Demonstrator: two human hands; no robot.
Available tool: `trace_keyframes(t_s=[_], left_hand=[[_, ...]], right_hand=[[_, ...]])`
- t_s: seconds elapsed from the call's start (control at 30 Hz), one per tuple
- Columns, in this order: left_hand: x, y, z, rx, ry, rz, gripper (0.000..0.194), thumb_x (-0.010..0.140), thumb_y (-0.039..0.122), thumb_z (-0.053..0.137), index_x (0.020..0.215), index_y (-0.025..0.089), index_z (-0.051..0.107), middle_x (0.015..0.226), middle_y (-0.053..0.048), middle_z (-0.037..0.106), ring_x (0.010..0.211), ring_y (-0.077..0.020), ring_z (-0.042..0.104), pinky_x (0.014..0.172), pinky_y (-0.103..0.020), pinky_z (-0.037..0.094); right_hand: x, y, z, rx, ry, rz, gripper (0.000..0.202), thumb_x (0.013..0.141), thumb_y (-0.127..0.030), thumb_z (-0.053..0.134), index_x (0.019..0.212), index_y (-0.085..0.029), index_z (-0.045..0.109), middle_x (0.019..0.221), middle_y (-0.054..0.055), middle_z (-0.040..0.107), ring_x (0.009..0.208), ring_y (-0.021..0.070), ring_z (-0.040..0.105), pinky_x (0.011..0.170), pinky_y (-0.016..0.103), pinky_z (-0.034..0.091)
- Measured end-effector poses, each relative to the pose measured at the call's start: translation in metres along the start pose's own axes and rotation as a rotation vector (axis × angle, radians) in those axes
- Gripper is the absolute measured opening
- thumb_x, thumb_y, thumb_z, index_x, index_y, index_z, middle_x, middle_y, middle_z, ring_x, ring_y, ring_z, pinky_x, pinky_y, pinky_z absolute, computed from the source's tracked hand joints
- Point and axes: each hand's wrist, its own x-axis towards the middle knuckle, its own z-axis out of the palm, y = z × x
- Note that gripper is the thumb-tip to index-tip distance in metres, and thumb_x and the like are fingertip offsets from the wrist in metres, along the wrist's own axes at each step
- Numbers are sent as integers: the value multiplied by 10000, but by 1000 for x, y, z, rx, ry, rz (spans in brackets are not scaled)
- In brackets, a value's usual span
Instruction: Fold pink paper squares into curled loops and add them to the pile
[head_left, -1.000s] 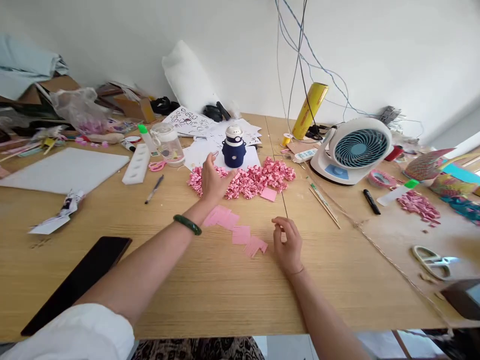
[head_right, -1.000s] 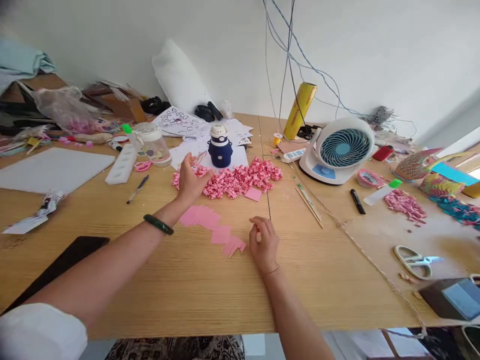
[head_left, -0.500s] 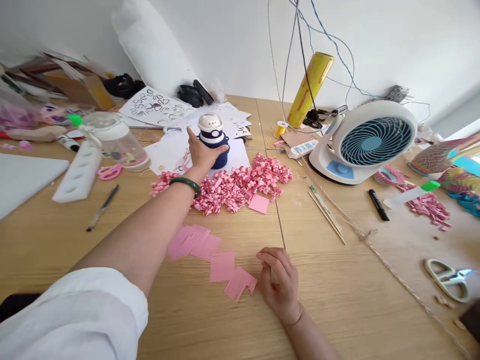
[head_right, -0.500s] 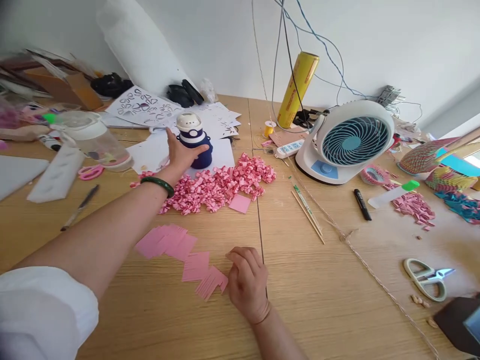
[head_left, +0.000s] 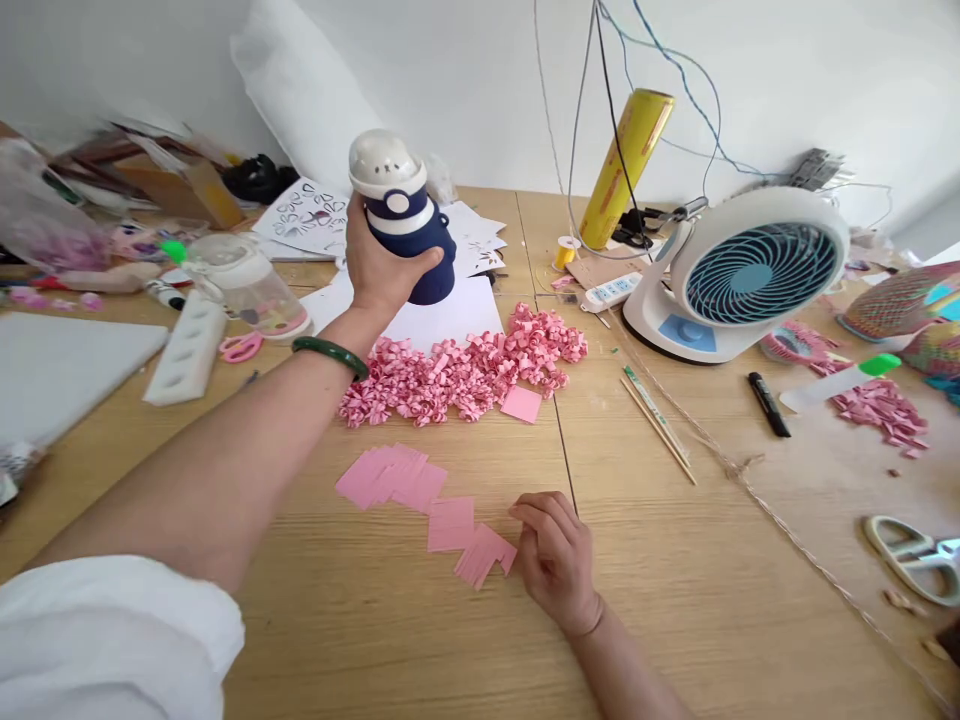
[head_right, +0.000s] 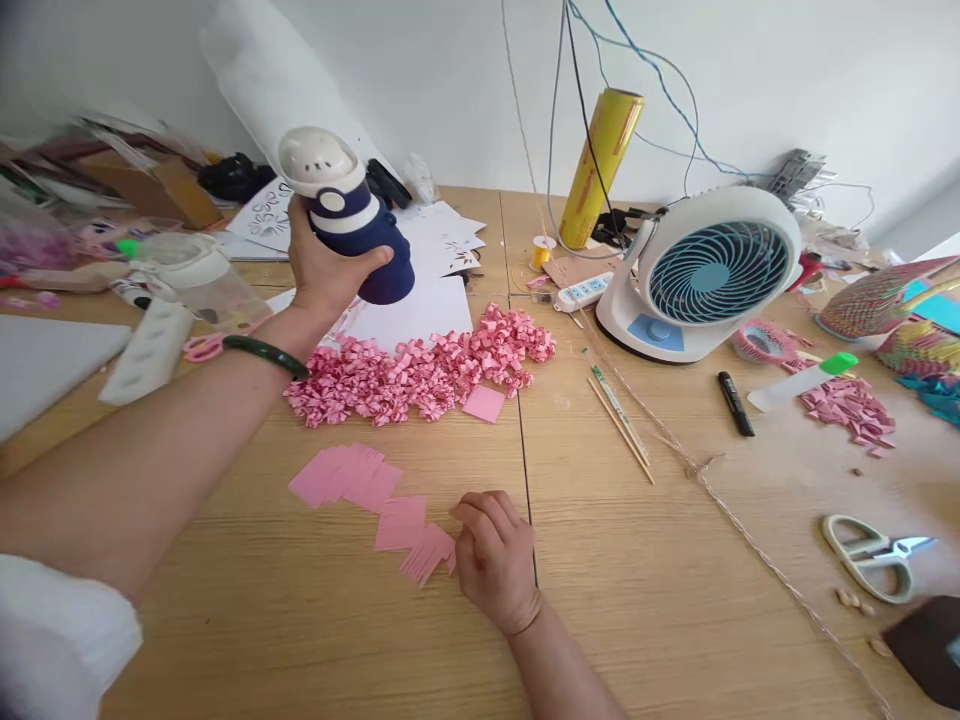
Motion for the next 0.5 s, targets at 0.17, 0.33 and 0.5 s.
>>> trace_keyframes(t_s=[0.17, 0.33, 0.5], left_hand=[[-42, 68, -48, -99, -41, 51, 935, 598, 186, 918, 1380, 75, 416, 1359, -103, 627, 1225, -234, 600, 1108, -417, 473], [-130, 119, -83, -298, -280, 37, 884, 568, 299, 934, 1336, 194, 509, 1295, -94, 677, 1181, -281, 650, 1044, -445, 536], [-203, 160, -103, -163, -347, 100, 976, 553, 340, 913, 1417, 258, 465, 1327, -97, 649, 1212, -321, 634, 1033, -461, 539]], right_hand=[[-1, 9, -3, -52, 112, 22, 370, 881, -26, 518, 1186, -225, 584, 1017, 95, 684, 900, 206, 651, 759, 374, 571], [11, -4, -17, 91, 200, 218, 514, 920, -314, 636, 1400, -225, 478, 1363, 164, 575, 1167, 259, 631, 992, 487, 551], [21, -60, -31, 291, 10, 271, 1140, 740, -504, 826, 1613, -285, 126, 1655, 152, 292, 1538, 330, 294, 1242, 588, 277]])
